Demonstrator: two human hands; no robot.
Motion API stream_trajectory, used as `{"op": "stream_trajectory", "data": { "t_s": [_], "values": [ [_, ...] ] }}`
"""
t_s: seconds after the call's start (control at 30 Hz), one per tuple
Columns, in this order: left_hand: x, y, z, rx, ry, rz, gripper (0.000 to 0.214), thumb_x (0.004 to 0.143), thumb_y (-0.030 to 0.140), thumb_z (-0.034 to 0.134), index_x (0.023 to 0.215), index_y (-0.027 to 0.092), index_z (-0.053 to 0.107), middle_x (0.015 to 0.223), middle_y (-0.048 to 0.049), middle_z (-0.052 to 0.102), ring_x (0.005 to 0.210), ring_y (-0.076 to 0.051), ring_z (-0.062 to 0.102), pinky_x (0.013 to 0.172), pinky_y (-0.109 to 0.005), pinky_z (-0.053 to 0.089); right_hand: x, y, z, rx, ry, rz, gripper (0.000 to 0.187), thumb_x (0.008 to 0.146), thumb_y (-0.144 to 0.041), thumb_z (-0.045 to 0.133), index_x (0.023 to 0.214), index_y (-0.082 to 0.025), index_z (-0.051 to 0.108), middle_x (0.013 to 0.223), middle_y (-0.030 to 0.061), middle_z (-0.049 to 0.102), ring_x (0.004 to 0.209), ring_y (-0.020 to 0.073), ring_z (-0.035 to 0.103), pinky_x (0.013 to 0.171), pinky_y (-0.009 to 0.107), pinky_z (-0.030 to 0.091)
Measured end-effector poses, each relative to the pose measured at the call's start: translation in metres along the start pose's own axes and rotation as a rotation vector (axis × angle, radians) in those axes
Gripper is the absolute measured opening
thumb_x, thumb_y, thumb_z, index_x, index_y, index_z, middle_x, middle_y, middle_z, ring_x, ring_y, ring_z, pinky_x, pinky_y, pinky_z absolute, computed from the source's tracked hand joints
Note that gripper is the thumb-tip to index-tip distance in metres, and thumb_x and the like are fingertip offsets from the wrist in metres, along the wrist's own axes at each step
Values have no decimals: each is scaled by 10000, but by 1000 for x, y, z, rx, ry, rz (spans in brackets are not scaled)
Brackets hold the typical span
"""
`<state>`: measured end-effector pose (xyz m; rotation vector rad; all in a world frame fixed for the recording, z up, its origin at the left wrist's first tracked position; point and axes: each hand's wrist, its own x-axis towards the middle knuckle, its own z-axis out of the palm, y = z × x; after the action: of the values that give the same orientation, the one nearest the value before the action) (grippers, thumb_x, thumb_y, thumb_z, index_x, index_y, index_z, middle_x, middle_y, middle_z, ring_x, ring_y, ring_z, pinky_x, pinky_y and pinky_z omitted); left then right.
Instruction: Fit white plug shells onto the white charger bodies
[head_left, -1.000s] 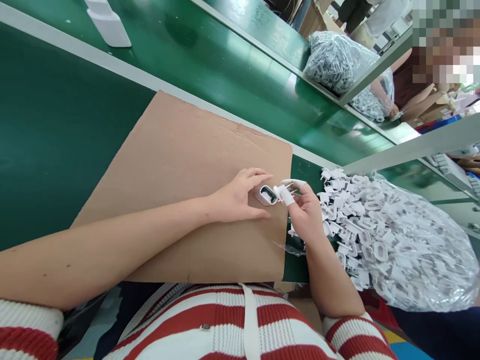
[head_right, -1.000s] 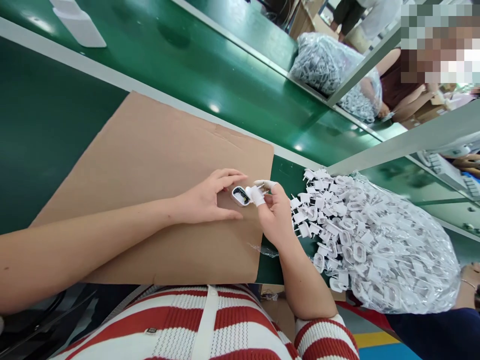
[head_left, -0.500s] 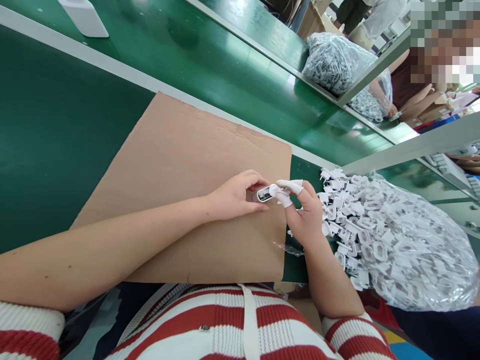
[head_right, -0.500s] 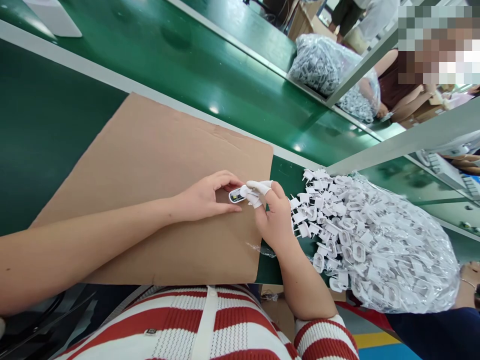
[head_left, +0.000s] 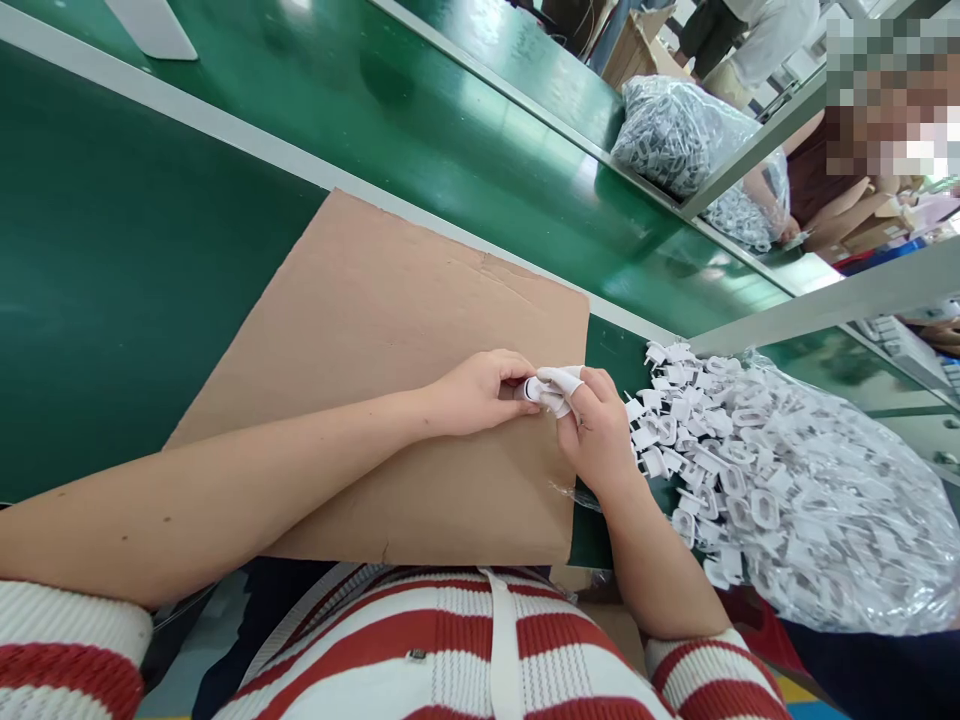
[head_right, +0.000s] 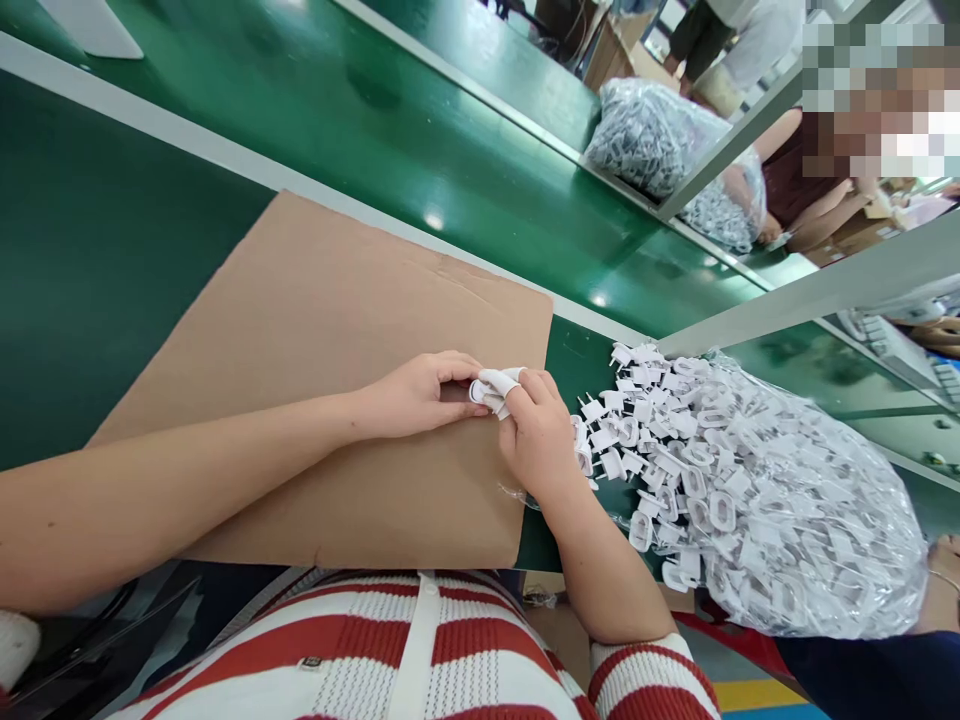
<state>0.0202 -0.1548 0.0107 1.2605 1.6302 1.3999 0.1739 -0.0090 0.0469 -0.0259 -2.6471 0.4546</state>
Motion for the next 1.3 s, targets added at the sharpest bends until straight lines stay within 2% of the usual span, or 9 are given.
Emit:
{"op": "stream_trajectory", "data": {
  "t_s": [0.17,0.3,0.47,0.7,1.03,1.13,1.23,1.3],
  "values": [
    [-1,0,2,-9,32,40,220,853,356,777,995,189,756,1019,-58,721,1015,-248,656,927,-354,516,4,-4,1,-6,-16,-20,315,900,-22,495,1085,-215,663,929,79,638,859,237,567,734,351,491],
    [-3,1,2,17,15,37,192,866,331,773,1009,202,773,1061,-64,722,1050,-254,650,983,-375,499,2,-7,5,5,24,-13,334,874,5,482,1086,-200,638,905,73,612,838,234,535,702,339,467],
    [-6,4,2,34,23,-23,231,858,299,787,1078,228,786,1116,-65,715,1094,-257,642,1015,-380,489,-6,-6,11,40,107,1,339,861,25,463,1073,-202,600,958,74,609,893,232,530,739,333,467],
    [-6,8,2,20,6,-21,164,873,277,767,1031,232,781,1123,-50,718,1097,-253,646,1003,-365,491,-5,-4,17,56,61,32,294,797,59,462,892,-211,527,890,42,574,832,207,510,689,306,406],
    [-6,4,5,20,37,-79,194,855,332,773,1011,217,776,1119,-77,696,1079,-267,639,977,-386,497,3,-6,13,12,99,26,288,705,59,454,733,-224,413,770,10,506,706,177,461,605,286,329],
    [-7,4,5,23,36,-78,204,852,340,770,1012,215,778,1116,-78,692,1062,-265,639,970,-389,497,4,-5,14,-6,99,-8,289,713,57,446,743,-231,432,770,11,509,709,185,465,659,293,396],
    [-7,3,6,37,40,-75,202,849,343,767,1001,210,777,1110,-81,688,1047,-264,635,963,-392,495,3,-2,16,-16,85,-32,295,732,55,439,786,-233,479,797,14,538,740,192,494,826,343,482],
    [-8,2,6,36,48,-79,206,844,343,771,998,205,775,1107,-84,685,1044,-264,634,958,-388,495,3,0,17,-6,66,-39,293,737,51,438,801,-228,499,810,15,550,752,190,508,911,375,491]
  ]
}}
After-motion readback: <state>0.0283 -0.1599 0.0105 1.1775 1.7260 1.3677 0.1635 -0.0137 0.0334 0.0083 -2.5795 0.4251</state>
